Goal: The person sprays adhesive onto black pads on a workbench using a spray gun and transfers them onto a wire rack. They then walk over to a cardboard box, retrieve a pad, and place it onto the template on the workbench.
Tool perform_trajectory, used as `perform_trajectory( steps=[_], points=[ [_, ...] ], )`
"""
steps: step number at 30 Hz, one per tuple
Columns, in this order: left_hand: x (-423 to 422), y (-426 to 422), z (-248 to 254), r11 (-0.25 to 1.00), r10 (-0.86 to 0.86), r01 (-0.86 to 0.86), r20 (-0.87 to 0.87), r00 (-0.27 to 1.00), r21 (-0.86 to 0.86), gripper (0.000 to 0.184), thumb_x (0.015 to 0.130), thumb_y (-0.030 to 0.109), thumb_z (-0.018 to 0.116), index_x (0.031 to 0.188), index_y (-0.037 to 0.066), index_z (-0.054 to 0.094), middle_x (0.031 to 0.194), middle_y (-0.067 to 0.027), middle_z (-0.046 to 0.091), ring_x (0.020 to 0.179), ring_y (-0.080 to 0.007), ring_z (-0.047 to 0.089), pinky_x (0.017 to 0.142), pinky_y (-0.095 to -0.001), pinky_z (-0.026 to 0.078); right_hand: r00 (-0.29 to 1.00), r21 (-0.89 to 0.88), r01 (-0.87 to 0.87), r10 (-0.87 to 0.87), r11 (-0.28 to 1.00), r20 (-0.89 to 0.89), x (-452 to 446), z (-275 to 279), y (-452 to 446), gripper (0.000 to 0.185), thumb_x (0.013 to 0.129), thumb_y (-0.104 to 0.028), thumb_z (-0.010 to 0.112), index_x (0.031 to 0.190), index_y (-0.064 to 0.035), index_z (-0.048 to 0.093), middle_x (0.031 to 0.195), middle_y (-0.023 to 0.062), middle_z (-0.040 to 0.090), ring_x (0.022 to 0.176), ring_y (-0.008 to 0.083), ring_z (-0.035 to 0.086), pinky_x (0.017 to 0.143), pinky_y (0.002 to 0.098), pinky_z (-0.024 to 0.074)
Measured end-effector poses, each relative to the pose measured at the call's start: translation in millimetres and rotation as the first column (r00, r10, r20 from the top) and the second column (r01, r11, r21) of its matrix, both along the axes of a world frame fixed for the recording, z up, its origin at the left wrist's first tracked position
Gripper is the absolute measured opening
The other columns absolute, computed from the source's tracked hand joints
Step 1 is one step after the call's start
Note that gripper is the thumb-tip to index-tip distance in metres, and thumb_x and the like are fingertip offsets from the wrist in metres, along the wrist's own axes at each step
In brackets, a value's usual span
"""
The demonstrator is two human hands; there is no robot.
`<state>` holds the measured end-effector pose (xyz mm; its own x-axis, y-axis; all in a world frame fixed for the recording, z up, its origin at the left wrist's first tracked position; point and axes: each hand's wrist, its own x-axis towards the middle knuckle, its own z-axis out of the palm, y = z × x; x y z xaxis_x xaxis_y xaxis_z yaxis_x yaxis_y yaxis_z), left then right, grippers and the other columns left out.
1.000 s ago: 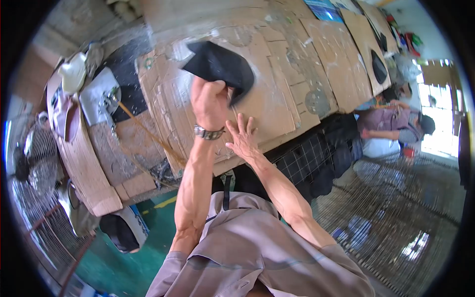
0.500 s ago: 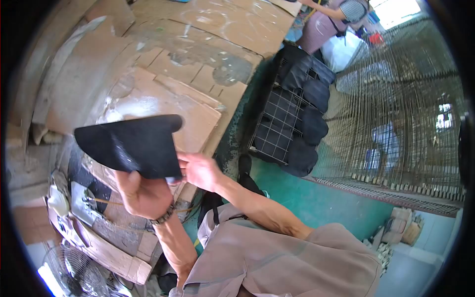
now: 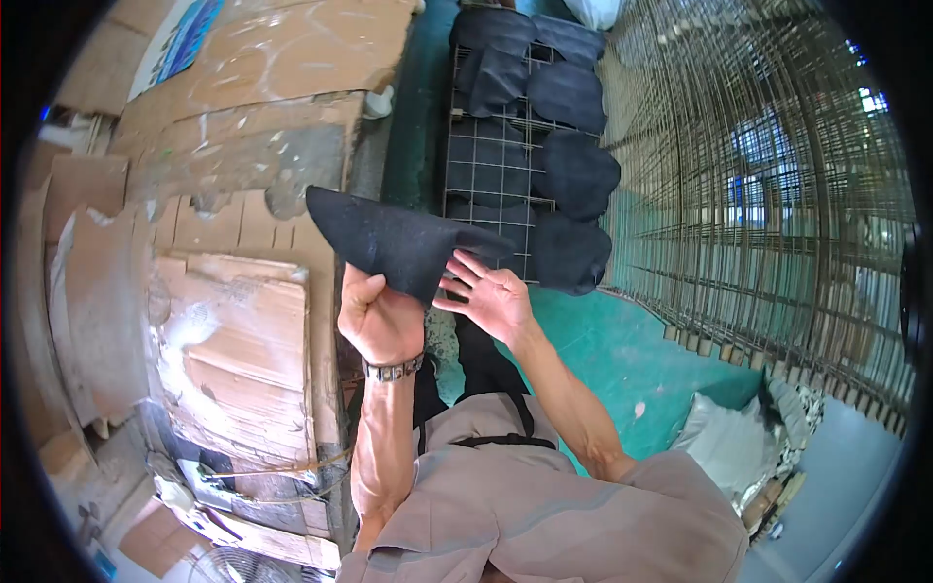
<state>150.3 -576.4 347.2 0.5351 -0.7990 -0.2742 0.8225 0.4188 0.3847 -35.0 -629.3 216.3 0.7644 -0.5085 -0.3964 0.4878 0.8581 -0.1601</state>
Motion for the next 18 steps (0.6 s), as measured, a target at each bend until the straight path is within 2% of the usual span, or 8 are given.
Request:
perform_trajectory(
  steps=[3,5,7,12,13,15,16,18],
  points=[
    [-20.1,-51.5,-23.3,0.998,-0.045,0.047,-0.051,0.998,0.031,0.066,0.083,0.006,0.050,0.148,-0.002,0.050,0.146,-0.0152,0.060,0.137,-0.0324,0.055,0.120,-0.0487,0.040,0.977,-0.001,0.197,-0.196,0.980,0.079,-8.0,-22.9,-37.3,0.041,0.091,-0.028,0.067,0.130,-0.0148,0.072,0.160,0.0138,0.048,0.149,0.0370,0.040,0.120,0.0679,0.0306],
    [-29.0,-81.7,-39.9,0.996,-0.050,0.054,-0.053,0.997,0.070,0.064,0.083,0.006,0.049,0.146,-0.002,0.052,0.145,-0.0147,0.061,0.136,-0.0318,0.056,0.119,-0.0480,0.040,0.958,0.019,0.279,-0.277,0.960,-0.075,-15.3,-38.5,-66.7,0.030,0.092,-0.022,0.068,0.121,-0.0153,0.072,0.145,0.0119,0.060,0.140,0.0340,0.051,0.117,0.0668,0.0373],
    [-35.3,-109.8,-51.9,0.994,-0.071,0.074,-0.038,0.997,0.083,0.064,0.083,0.005,0.049,0.146,-0.002,0.052,0.145,-0.0147,0.061,0.135,-0.0318,0.056,0.120,-0.0478,0.040,0.913,0.028,0.348,-0.332,0.937,-0.238,-21.9,-62.3,-93.5,0.027,0.091,-0.017,0.067,0.117,-0.0119,0.070,0.137,0.0088,0.063,0.128,0.0317,0.057,0.114,0.0664,0.0414],
    [-40.1,-165.8,-75.3,0.986,-0.104,0.102,0.009,0.995,0.134,0.062,0.081,0.003,0.049,0.142,-0.002,0.055,0.142,-0.0137,0.062,0.133,-0.0308,0.058,0.119,-0.0467,0.040,0.861,-0.049,0.450,-0.448,0.892,-0.241,-34.1,-113.0,-159.0,0.011,0.087,-0.009,0.068,0.098,-0.0107,0.072,0.111,0.0056,0.075,0.115,0.0264,0.066,0.114,0.0662,0.0420],
    [-37.6,-176.3,-84.4,0.981,-0.072,0.065,0.032,0.997,0.185,0.059,0.081,0.002,0.050,0.139,-0.002,0.057,0.139,-0.0122,0.064,0.131,-0.0295,0.059,0.118,-0.0454,0.041,0.847,-0.095,0.406,-0.413,0.909,-0.335,-36.7,-112.5,-172.4,0.008,0.087,-0.010,0.069,0.095,-0.0107,0.071,0.110,0.0055,0.075,0.112,0.0239,0.067,0.111,0.0604,0.0451],
    [-24.5,-191.6,-111.3,0.973,-0.074,0.061,0.052,0.996,0.222,0.056,0.079,0.000,0.051,0.134,-0.003,0.060,0.136,-0.0105,0.066,0.129,-0.0279,0.060,0.118,-0.0433,0.041,0.780,-0.126,0.378,-0.389,0.917,-0.489,-45.3,-121.4,-199.2,0.008,0.086,-0.013,0.072,0.093,-0.0119,0.069,0.099,0.0043,0.074,0.100,0.0231,0.069,0.100,0.0497,0.0481],
    [-21.0,-201.0,-112.2,0.974,-0.079,0.068,0.043,0.996,0.217,0.052,0.079,0.000,0.051,0.130,-0.002,0.062,0.131,-0.0088,0.068,0.125,-0.0267,0.062,0.117,-0.0415,0.042,0.773,-0.131,0.355,-0.369,0.926,-0.516,-51.7,-131.8,-215.1,0.005,0.084,-0.012,0.071,0.086,-0.0134,0.067,0.091,0.0027,0.071,0.090,0.0212,0.068,0.084,0.0403,0.0519],
    [-12.1,-211.2,-134.1,0.954,-0.037,0.035,0.003,0.999,0.298,0.052,0.078,0.000,0.051,0.129,-0.001,0.062,0.129,-0.0083,0.068,0.125,-0.0269,0.062,0.117,-0.0423,0.041,0.684,-0.174,0.369,-0.394,0.913,-0.614,-64.9,-128.2,-241.7,0.025,0.082,-0.006,0.074,0.072,-0.0184,0.054,0.071,-0.0038,0.058,0.068,0.0149,0.058,0.063,0.0348,0.0436]
  ],
)
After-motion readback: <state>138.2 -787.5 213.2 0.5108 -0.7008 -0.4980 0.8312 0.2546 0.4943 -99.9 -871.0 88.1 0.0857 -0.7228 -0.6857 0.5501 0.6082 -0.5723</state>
